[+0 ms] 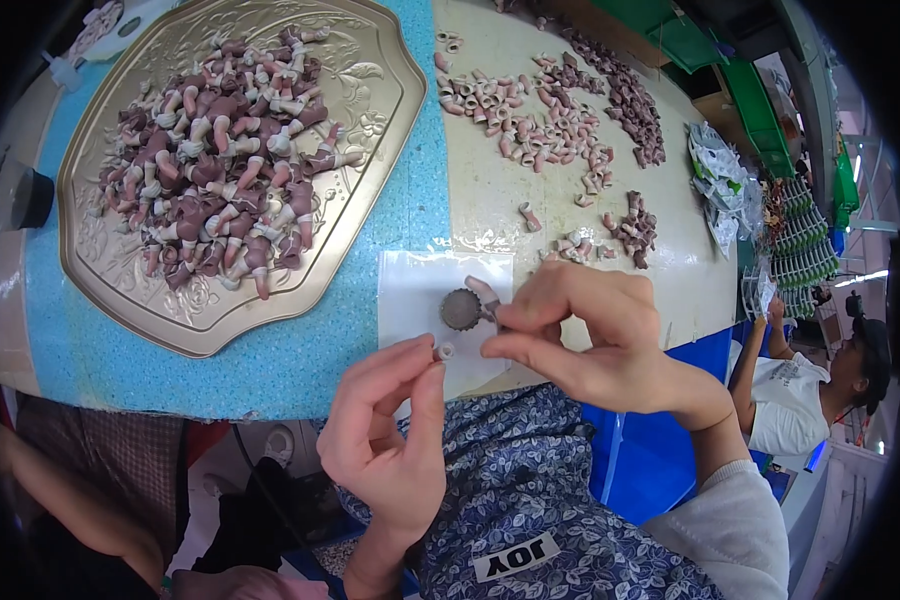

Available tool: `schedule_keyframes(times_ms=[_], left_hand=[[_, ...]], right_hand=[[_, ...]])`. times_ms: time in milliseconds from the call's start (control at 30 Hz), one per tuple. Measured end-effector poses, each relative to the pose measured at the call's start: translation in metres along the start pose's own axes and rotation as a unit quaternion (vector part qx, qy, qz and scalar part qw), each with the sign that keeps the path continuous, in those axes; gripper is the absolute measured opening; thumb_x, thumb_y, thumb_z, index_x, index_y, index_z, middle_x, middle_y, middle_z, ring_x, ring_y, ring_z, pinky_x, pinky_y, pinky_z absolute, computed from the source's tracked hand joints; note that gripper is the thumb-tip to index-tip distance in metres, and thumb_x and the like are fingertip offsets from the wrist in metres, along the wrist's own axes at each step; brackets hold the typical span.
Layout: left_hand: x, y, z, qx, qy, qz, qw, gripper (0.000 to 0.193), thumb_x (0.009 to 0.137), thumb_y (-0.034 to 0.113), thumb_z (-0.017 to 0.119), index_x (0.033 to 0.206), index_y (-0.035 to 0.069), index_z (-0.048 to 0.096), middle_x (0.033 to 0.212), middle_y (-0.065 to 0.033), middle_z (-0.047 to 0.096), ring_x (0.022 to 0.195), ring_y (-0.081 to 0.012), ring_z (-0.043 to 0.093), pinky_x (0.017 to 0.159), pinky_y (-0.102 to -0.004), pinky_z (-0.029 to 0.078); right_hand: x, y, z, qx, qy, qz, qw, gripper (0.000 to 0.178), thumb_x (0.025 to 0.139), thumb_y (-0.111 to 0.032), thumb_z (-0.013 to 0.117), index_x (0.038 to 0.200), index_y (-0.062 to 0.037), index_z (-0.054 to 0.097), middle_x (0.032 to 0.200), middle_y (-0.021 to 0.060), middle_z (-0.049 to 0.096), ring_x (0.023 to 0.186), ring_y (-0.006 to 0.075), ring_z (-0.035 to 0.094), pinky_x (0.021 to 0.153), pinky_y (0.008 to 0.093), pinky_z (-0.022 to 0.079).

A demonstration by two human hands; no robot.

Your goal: The person assembles small plastic components into metal caps by hand at a workbench.

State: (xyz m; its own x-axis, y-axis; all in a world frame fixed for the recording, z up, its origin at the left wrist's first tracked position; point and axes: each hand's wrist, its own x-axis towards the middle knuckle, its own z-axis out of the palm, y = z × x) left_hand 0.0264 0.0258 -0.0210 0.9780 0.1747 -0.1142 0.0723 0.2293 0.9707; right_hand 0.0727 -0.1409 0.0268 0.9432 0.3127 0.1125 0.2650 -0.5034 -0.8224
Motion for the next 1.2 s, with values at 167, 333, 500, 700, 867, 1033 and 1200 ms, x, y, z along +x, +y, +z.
schedule_keyframes(times_ms=[167,333,500,700,867,1033,1200], left_hand=[[0.0,0.004,0.006,-0.075,-0.03,-0.045,0.996,0.018,0.084,-0.011,0.059,0.101,-0.008,0.056,0.105,-0.0209,0.063,0.096,-0.0206,0.063,0.084,-0.0277,0.053],[-0.005,0.005,0.01,-0.101,-0.032,-0.038,0.994,0.017,0.084,-0.011,0.06,0.1,-0.008,0.056,0.106,-0.0219,0.062,0.096,-0.0216,0.063,0.084,-0.0284,0.053],[-0.007,0.002,0.01,-0.049,-0.05,0.06,0.996,0.016,0.082,-0.014,0.059,0.097,-0.009,0.057,0.099,-0.0231,0.064,0.092,-0.0227,0.064,0.08,-0.0304,0.054],[-0.011,0.0,0.014,-0.024,-0.035,0.09,0.995,0.016,0.081,-0.015,0.06,0.095,-0.01,0.057,0.098,-0.0233,0.064,0.09,-0.023,0.064,0.078,-0.0314,0.054],[-0.008,-0.007,0.013,-0.002,-0.03,0.104,0.994,0.017,0.08,-0.014,0.062,0.096,-0.01,0.058,0.098,-0.0227,0.064,0.089,-0.0223,0.065,0.078,-0.0307,0.054],[-0.01,0.0,0.019,0.024,-0.011,0.096,0.995,0.021,0.077,-0.015,0.065,0.096,-0.01,0.058,0.096,-0.0208,0.065,0.087,-0.0219,0.065,0.079,-0.0303,0.054],[-0.01,0.021,0.018,0.214,-0.112,0.074,0.968,0.008,0.088,0.002,0.053,0.089,-0.004,0.058,0.078,-0.0144,0.062,0.067,-0.0207,0.064,0.057,-0.0316,0.05]], right_hand=[[-0.005,-0.014,-0.004,0.065,0.003,-0.034,0.997,0.019,0.072,-0.001,0.077,0.076,0.0032,0.058,0.074,0.0102,0.063,0.051,0.0112,0.055,0.043,0.0233,0.042],[-0.007,-0.021,-0.011,0.052,-0.035,-0.036,0.997,0.025,0.069,-0.002,0.081,0.075,0.0014,0.058,0.074,0.0149,0.065,0.065,0.0211,0.065,0.053,0.0267,0.05],[-0.008,-0.019,-0.012,0.061,-0.055,-0.045,0.996,0.024,0.07,-0.002,0.08,0.074,0.0015,0.056,0.073,0.015,0.065,0.065,0.0222,0.065,0.052,0.0277,0.05],[-0.015,-0.007,0.002,0.069,-0.013,-0.077,0.995,0.017,0.077,-0.006,0.072,0.08,-0.0002,0.057,0.071,0.0071,0.057,0.056,0.0206,0.058,0.049,0.0295,0.044],[-0.019,-0.014,-0.008,0.071,-0.003,-0.016,0.997,0.025,0.073,-0.01,0.078,0.079,-0.0012,0.055,0.072,0.0085,0.058,0.056,0.0212,0.058,0.048,0.0284,0.045],[-0.018,-0.003,-0.005,-0.181,-0.027,-0.114,0.977,0.031,0.083,-0.03,0.066,0.079,-0.0037,0.05,0.061,0.0065,0.051,0.047,0.0209,0.055,0.04,0.0311,0.042],[-0.027,-0.009,0.002,-0.227,-0.032,-0.115,0.967,0.021,0.087,-0.017,0.06,0.075,-0.0025,0.05,0.06,0.0069,0.05,0.045,0.0215,0.053,0.036,0.0329,0.039]])
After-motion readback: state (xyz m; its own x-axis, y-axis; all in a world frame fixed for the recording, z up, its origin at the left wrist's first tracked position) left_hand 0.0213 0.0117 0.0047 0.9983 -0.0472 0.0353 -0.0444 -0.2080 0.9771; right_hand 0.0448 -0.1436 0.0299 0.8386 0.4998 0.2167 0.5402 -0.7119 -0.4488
